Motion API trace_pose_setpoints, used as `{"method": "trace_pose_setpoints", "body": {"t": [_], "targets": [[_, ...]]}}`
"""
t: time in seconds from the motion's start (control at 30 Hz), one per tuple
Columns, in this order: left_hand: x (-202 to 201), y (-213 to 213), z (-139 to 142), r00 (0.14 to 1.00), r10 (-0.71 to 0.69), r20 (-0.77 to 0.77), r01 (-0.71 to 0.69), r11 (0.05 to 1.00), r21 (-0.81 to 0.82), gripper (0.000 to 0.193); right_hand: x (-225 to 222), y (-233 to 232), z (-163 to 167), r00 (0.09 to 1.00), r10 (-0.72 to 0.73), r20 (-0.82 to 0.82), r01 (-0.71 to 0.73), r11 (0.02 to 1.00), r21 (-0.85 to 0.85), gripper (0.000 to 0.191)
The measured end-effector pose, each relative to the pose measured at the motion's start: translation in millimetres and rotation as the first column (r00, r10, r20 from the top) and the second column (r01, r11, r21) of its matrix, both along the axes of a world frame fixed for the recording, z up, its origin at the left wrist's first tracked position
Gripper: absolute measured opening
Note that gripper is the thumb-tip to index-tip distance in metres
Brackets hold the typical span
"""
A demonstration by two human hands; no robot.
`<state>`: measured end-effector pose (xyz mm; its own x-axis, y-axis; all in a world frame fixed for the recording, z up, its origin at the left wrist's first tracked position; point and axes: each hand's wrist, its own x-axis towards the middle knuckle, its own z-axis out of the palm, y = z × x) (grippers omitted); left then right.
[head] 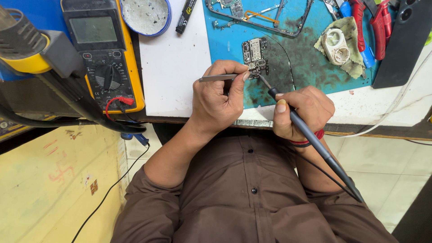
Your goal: The person uses a soldering iron and tweezers to solder components on a small circuit board. They then apply a yellow liquid from a bottle and wipe the board with a cloth.
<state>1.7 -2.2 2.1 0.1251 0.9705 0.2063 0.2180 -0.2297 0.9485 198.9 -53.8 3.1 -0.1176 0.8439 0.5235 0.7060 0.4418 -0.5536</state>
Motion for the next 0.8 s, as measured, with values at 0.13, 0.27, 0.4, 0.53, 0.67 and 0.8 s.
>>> {"method": "trace_pose_setpoints", "body": {"t": [0.13,0.27,0.4,0.53,0.67,0.8], "targets": [[0.1,-0.2,0.5,1.0,0.005,0.003,-0.005,1.0,0.009,0.007,0.3,-0.4,0.8,1.0,-0.002,0.001,0.002,1.0,-0.016,0.012],[0.5,0.1,1.0,1.0,0.011,-0.014,-0.011,1.0,-0.003,0.006,0.3,-0.7,1.4,1.0,-0.001,0.004,0.001,1.0,-0.026,0.012],[0.0,0.4,1.3,1.0,0.002,0.001,-0.002,1.0,0.001,0.006,0.6,-0.3,1.6,1.0,0.001,-0.002,-0.001,1.0,-0.02,0.011],[-1.3,0.8,1.0,1.0,-0.008,-0.001,0.008,1.0,0.03,0.007,1.3,-0.5,1.7,1.0,0.007,-0.018,-0.007,1.0,-0.031,0.012],[-1.1,-0.3,0.9,1.0,-0.02,-0.007,0.02,1.0,0.008,0.008,0.6,-0.8,1.3,1.0,-0.007,-0.009,0.007,1.0,-0.026,0.011],[-1.5,0.5,0.3,1.0,-0.028,-0.005,0.028,0.998,0.058,0.009,0.7,-0.9,2.0,1.0,0.0,-0.007,-0.001,0.999,-0.046,0.012]]}}
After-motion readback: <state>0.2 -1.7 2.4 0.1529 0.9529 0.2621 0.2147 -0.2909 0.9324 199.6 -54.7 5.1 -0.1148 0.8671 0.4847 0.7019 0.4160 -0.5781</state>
